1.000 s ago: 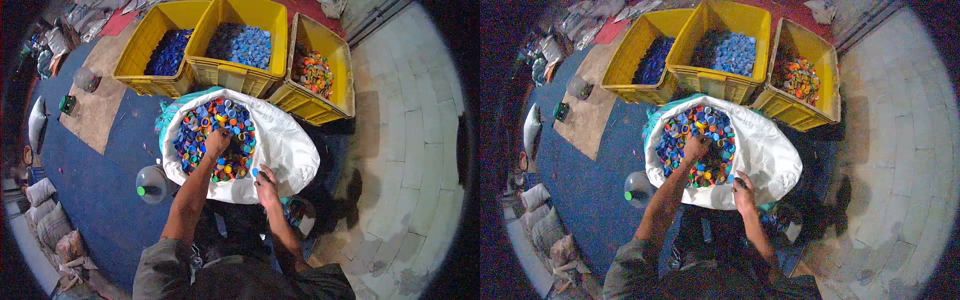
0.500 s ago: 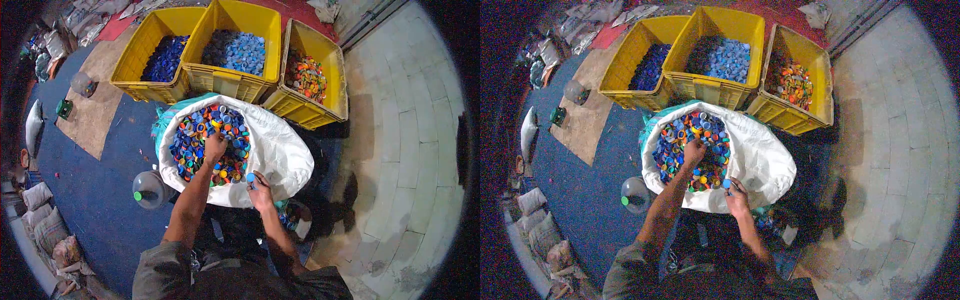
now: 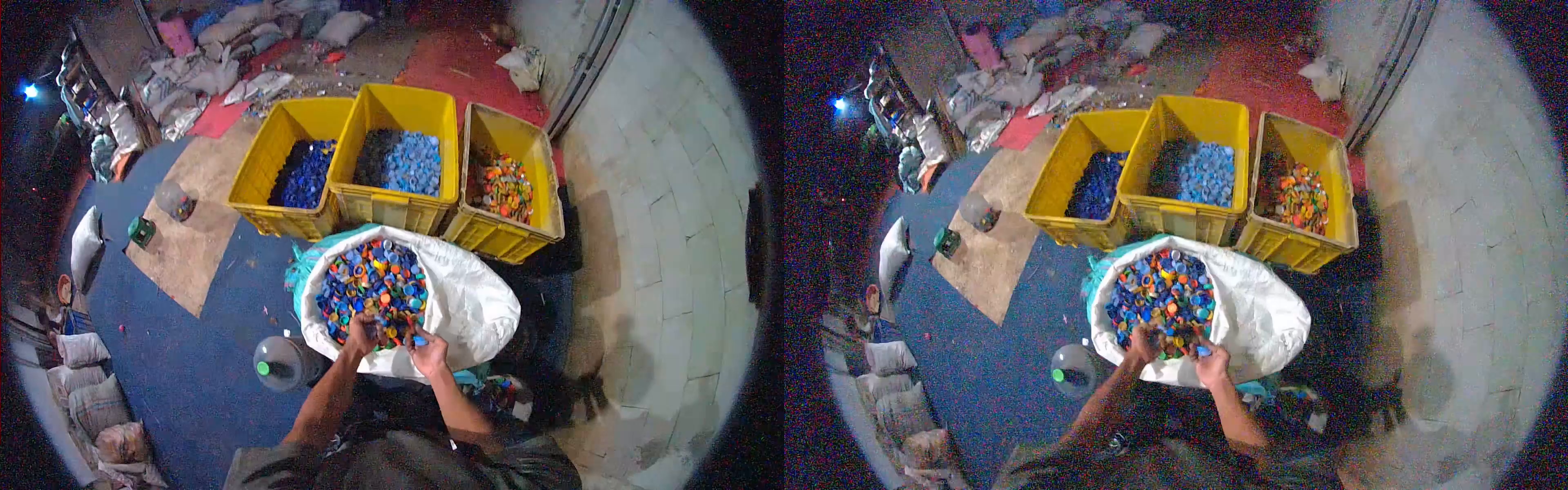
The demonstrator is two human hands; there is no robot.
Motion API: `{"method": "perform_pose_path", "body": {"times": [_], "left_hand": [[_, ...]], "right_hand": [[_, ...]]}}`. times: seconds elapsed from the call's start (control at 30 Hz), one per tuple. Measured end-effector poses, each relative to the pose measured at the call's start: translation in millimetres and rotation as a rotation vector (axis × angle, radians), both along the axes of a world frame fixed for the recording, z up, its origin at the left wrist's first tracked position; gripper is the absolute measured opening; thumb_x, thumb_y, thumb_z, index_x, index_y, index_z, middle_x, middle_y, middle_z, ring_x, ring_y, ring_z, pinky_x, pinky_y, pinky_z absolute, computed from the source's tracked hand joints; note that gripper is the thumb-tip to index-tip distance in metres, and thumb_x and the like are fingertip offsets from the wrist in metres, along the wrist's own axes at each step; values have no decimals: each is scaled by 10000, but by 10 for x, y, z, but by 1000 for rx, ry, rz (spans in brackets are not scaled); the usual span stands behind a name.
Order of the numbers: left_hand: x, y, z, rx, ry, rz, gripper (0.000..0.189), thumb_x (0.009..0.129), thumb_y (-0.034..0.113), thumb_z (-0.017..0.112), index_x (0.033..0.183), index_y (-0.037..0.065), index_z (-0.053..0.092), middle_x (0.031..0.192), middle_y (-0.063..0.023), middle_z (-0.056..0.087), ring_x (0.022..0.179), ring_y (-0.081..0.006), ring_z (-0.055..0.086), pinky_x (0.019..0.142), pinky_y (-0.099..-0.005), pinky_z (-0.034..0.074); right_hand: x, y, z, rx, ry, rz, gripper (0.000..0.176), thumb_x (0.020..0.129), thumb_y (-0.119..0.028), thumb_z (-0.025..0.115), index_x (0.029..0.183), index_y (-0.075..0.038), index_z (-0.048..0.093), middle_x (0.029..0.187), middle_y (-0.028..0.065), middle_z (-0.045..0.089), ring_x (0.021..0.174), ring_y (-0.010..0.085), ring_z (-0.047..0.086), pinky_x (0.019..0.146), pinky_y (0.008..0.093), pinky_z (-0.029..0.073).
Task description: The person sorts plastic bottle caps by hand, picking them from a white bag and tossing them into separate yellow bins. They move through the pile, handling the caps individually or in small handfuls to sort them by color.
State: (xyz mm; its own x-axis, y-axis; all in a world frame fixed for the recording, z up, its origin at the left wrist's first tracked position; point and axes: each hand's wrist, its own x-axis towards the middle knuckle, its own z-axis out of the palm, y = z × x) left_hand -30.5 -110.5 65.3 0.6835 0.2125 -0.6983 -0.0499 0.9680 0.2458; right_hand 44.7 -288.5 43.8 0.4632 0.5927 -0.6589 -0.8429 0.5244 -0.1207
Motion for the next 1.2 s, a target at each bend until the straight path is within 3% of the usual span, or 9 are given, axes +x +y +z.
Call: {"method": "perform_pose_path", "body": {"times": [0.37, 0.47, 0.53, 0.57, 0.67, 0.77, 0.97, 1.03, 1.2], "left_hand": [[-15, 218, 173, -110, -183, -136, 248, 807, 199, 463, 903, -1, 573, 768, -86, 576, 594, -187, 555, 489, -279, 474], [375, 393, -304, 321, -239, -95, 190, 798, 207, 526, 825, 22, 561, 700, -51, 545, 612, -156, 559, 498, -247, 489], [739, 393, 570, -89, -310, 136, 142, 778, 183, 553, 695, 80, 505, 676, -39, 520, 590, -155, 533, 520, -261, 465], [1071, 600, 455, 79, -525, 62, 165, 772, 186, 562, 660, 100, 476, 699, -43, 530, 654, -166, 537, 570, -290, 455], [1797, 935, 1569, -49, -498, 96, 461, 795, 430, 622, 994, 37, 488, 1054, -163, 504, 964, -317, 497, 759, -406, 459], [2137, 1206, 2379, -22, -516, 117, 770, 785, 547, 581, 1304, 26, 354, 1238, -187, 415, 1136, -397, 407, 925, -623, 310], [1872, 1490, 1978, 159, -583, 370, 702, 790, 568, 547, 1331, 146, 396, 1347, -122, 414, 1235, -333, 374, 1023, -603, 203], [1649, 1661, 1263, 106, -592, 419, 695, 796, 564, 533, 1340, 155, 394, 1393, -106, 379, 1263, -298, 365, 1077, -551, 136], [397, 1426, 396, -69, 61, 611, 779, 793, 513, 570, 1336, 12, 321, 1316, -172, 428, 1077, -347, 476, 872, -462, 413]], "right_hand": [[-245, 169, -11, -62, 65, -86, 340, 715, -111, 456, 1008, 54, 508, 962, 162, 551, 906, 295, 551, 833, 412, 478], [100, 376, -90, -31, -35, -71, 347, 726, -103, 432, 1021, 63, 509, 967, 165, 551, 931, 305, 553, 838, 414, 481], [638, 682, -171, 32, -173, -43, 194, 778, -141, 467, 920, -40, 553, 904, 95, 570, 848, 234, 546, 828, 429, 486], [881, 899, 334, 13, -213, -64, 157, 841, -205, 441, 858, -88, 543, 862, 67, 560, 788, 214, 538, 770, 391, 494], [1674, 1485, 1299, 63, -638, -268, 146, 808, -188, 464, 766, -57, 513, 835, 112, 558, 817, 263, 545, 813, 411, 476], [1951, 1566, 2274, 127, -410, -278, 203, 776, -206, 444, 706, -30, 519, 826, 174, 579, 838, 339, 565, 838, 464, 478], [1940, 1294, 1515, 77, -453, -400, 140, 738, -99, 431, 631, -11, 452, 838, 207, 543, 899, 399, 527, 938, 505, 424], [1609, 1028, 1194, -6, -248, -392, 116, 724, -62, 436, 618, -13, 437, 824, 200, 521, 908, 394, 524, 959, 504, 414], [620, 337, 103, -168, -139, -251, 120, 699, -23, 453, 814, 8, 463, 860, 181, 485, 927, 347, 510, 935, 456, 440]]}}
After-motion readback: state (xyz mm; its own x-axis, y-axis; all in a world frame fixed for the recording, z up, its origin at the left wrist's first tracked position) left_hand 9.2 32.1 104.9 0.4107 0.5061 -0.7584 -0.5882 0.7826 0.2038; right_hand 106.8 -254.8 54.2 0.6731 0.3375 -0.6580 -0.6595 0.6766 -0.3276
